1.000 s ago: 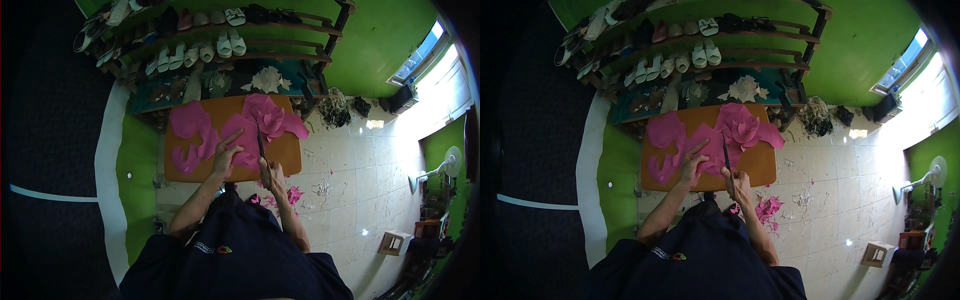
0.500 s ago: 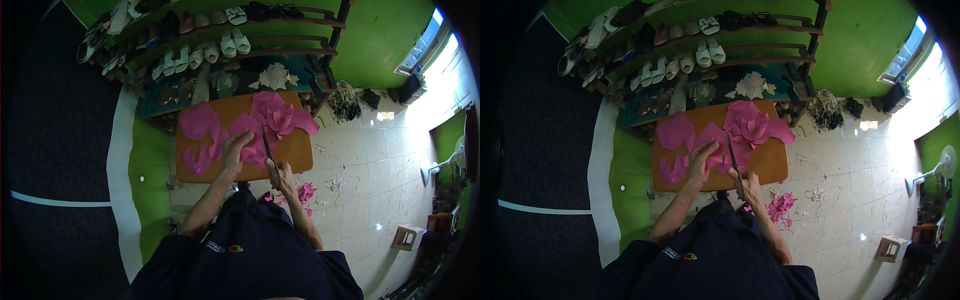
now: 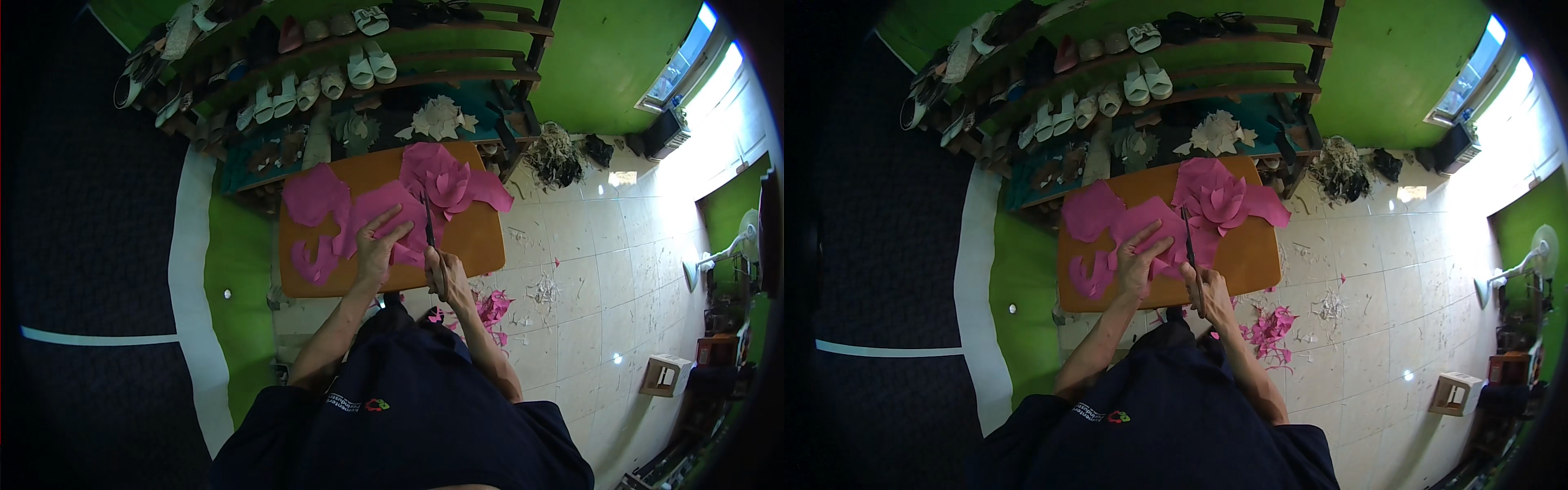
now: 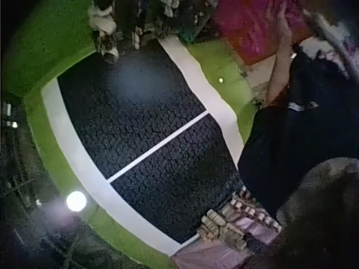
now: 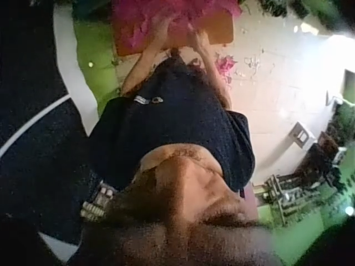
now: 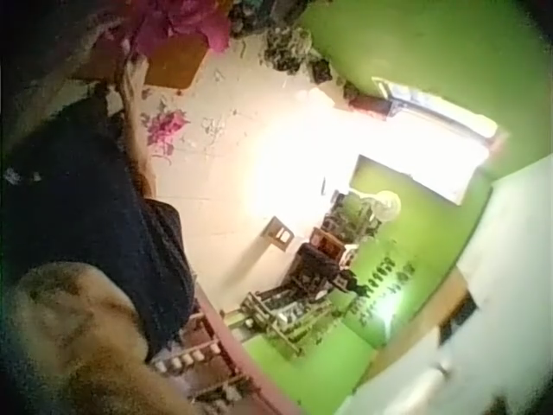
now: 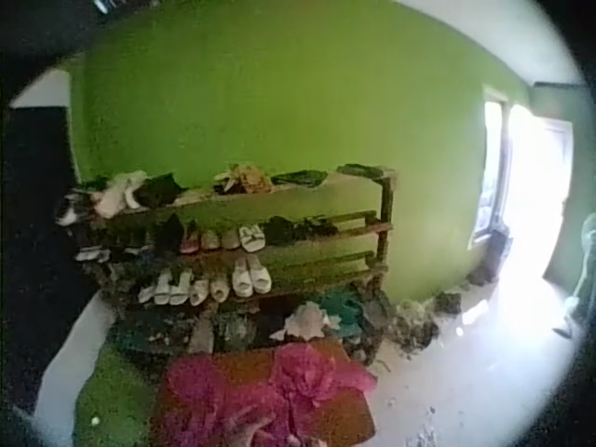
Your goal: The recorder uses scissors to cut various shapes out of a pink material, likely leather or synthetic fabric, on a work table.
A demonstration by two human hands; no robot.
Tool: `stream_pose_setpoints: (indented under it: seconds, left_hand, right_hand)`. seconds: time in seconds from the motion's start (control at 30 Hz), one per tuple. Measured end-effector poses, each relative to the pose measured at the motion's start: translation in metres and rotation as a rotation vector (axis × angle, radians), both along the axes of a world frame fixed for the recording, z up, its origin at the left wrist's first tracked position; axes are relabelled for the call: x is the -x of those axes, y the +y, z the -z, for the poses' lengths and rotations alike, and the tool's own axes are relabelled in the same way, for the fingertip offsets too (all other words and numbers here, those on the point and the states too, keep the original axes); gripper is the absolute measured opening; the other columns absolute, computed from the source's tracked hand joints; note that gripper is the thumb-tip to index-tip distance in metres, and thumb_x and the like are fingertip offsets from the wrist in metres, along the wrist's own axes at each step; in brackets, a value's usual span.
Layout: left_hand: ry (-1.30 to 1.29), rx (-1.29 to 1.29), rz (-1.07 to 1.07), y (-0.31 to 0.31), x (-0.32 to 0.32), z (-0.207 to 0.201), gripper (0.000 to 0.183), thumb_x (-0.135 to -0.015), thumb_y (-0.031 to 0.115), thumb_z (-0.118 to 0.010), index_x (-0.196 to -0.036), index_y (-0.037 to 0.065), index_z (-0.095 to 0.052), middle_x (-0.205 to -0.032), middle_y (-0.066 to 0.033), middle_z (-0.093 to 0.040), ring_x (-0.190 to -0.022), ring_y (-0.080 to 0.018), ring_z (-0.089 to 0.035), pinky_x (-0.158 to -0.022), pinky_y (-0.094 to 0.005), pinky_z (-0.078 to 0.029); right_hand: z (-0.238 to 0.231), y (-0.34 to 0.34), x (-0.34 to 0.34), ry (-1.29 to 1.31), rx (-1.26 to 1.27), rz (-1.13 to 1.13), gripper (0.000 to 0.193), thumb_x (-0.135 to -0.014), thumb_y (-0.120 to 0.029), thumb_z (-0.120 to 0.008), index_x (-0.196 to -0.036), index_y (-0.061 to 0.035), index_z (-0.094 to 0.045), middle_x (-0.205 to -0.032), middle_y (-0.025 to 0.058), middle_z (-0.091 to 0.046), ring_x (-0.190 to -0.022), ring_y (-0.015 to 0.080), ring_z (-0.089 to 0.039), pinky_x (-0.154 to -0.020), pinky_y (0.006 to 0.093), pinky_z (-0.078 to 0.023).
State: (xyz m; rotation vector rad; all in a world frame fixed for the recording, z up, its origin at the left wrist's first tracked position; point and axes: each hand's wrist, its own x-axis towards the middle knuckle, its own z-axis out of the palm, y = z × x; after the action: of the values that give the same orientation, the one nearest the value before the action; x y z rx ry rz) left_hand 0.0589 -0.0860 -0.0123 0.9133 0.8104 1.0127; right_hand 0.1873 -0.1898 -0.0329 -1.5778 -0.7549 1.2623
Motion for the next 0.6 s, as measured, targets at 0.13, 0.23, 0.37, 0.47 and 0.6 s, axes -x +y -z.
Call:
stream_pose_setpoints:
  seconds: [0.13,0.23,0.37,0.47,0.6]
  left_hand:
    - [-0.024,0.010,-0.004,0.001,-0.001,0.003,0.046,-0.079,-0.006,-0.075,-0.124,-0.001,-0.065,-0.107,-0.0109,-0.070,-0.090,-0.0147,-0.068,-0.082,-0.0270,-0.057]
    - [-0.008,0.021,-0.029,0.001,-0.003,0.001,0.046,-0.079,-0.006,-0.076,-0.123,0.000,-0.065,-0.107,-0.0107,-0.069,-0.090,-0.0146,-0.068,-0.082,-0.0268,-0.057]
    - [0.012,0.016,-0.007,0.004,-0.002,0.005,0.047,-0.078,-0.007,-0.076,-0.124,0.000,-0.065,-0.108,-0.0103,-0.070,-0.091,-0.0145,-0.068,-0.084,-0.0266,-0.056]
    - [0.018,0.007,0.017,0.007,0.000,0.006,0.048,-0.078,-0.006,-0.076,-0.125,0.001,-0.065,-0.107,-0.0101,-0.070,-0.091,-0.0145,-0.068,-0.086,-0.0264,-0.056]
    - [0.025,-0.002,0.050,0.012,0.006,0.006,0.049,-0.078,-0.007,-0.076,-0.126,0.001,-0.065,-0.107,-0.0100,-0.070,-0.092,-0.0139,-0.068,-0.087,-0.0262,-0.056]
  right_hand:
    - [0.003,0.000,0.002,-0.023,-0.005,-0.005,0.064,-0.094,-0.064,-0.049,-0.070,-0.0053,-0.047,-0.055,0.0025,-0.047,-0.046,0.0126,-0.048,-0.044,0.0292,-0.040]
    - [0.002,-0.001,0.000,0.010,0.018,-0.011,0.064,-0.094,-0.064,-0.048,-0.069,-0.0058,-0.047,-0.054,0.0020,-0.046,-0.045,0.0120,-0.047,-0.043,0.0286,-0.039]
    - [0.002,-0.001,-0.002,-0.037,-0.007,-0.001,0.064,-0.095,-0.064,-0.048,-0.067,-0.0059,-0.046,-0.052,0.0012,-0.045,-0.043,0.0118,-0.046,-0.042,0.0281,-0.038]
    - [0.004,-0.001,-0.002,-0.055,-0.023,0.010,0.062,-0.095,-0.061,-0.050,-0.067,-0.0064,-0.046,-0.050,0.0008,-0.044,-0.041,0.0114,-0.045,-0.040,0.0278,-0.037]
    - [0.001,-0.004,0.001,0.017,0.021,0.069,0.065,-0.086,-0.065,-0.063,-0.060,-0.0081,-0.046,-0.050,-0.0030,-0.038,-0.044,0.0083,-0.040,-0.042,0.0289,-0.032]
